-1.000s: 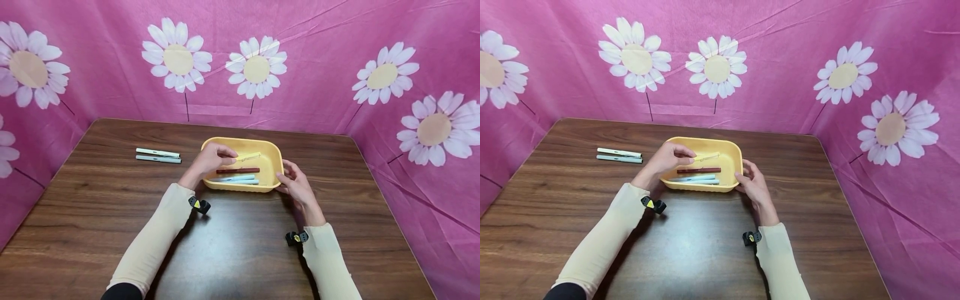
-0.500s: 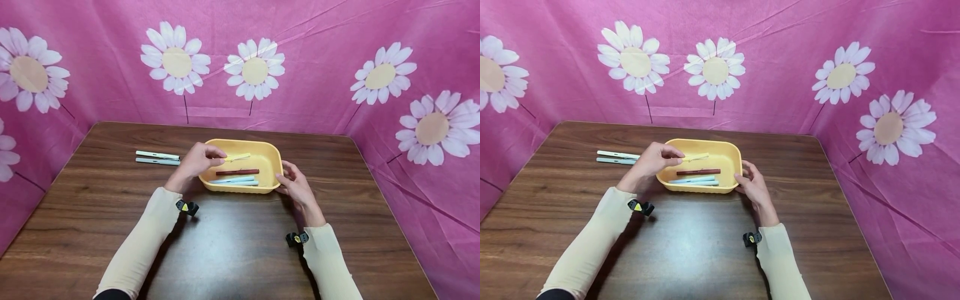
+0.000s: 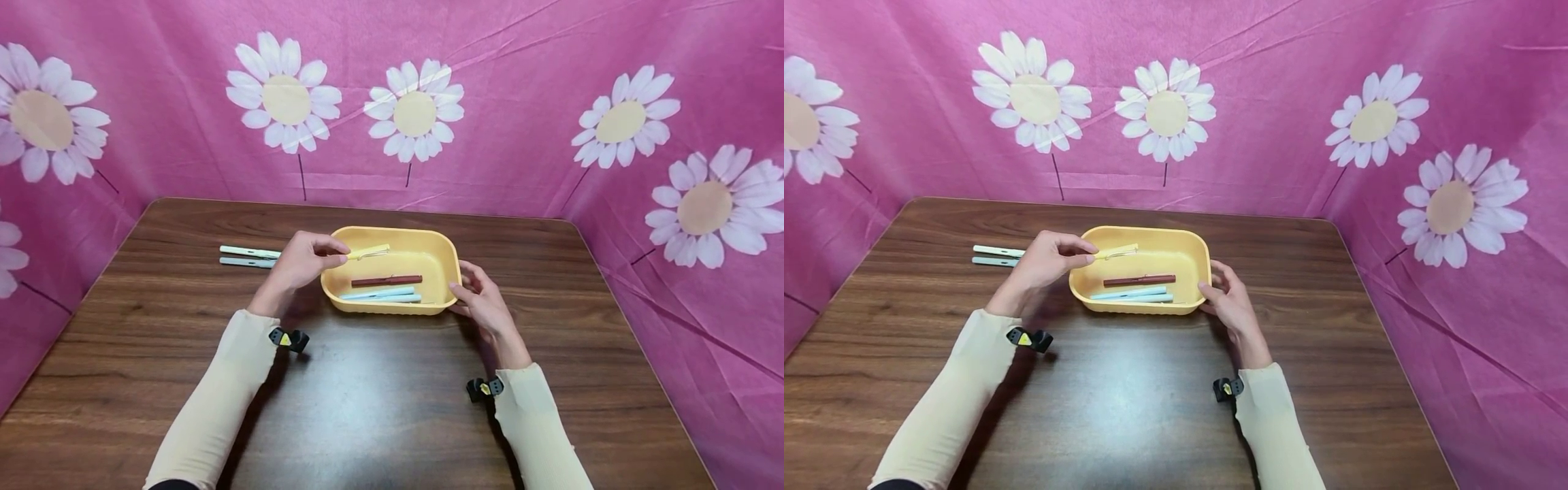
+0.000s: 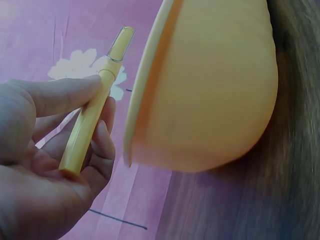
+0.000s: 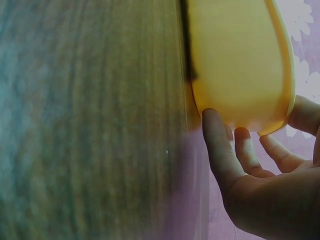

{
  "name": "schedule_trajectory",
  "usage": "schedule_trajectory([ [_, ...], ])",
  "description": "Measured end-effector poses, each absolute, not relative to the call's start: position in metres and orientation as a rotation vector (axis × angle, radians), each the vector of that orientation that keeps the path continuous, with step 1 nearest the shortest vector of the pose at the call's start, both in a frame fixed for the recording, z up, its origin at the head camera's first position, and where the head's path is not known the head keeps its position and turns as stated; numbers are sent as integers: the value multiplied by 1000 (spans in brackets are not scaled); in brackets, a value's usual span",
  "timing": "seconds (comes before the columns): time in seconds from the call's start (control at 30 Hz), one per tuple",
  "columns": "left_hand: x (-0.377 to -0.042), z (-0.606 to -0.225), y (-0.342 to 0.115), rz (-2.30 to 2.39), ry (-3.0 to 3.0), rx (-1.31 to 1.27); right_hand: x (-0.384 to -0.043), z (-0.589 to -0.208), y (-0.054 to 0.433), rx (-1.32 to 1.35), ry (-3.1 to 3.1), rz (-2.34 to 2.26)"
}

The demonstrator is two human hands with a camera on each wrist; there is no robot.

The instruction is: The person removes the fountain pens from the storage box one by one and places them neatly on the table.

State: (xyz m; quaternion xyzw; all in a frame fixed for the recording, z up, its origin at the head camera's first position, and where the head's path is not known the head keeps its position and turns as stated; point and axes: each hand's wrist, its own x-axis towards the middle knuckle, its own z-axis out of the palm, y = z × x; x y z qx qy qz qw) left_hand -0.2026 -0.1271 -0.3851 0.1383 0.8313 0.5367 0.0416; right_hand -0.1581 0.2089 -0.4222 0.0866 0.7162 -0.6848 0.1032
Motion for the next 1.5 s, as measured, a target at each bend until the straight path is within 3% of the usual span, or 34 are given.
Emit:
schedule_trajectory([
  [1.5, -201, -408, -172, 1689, 2519, 227, -160, -421, 208, 259, 2124, -2009],
])
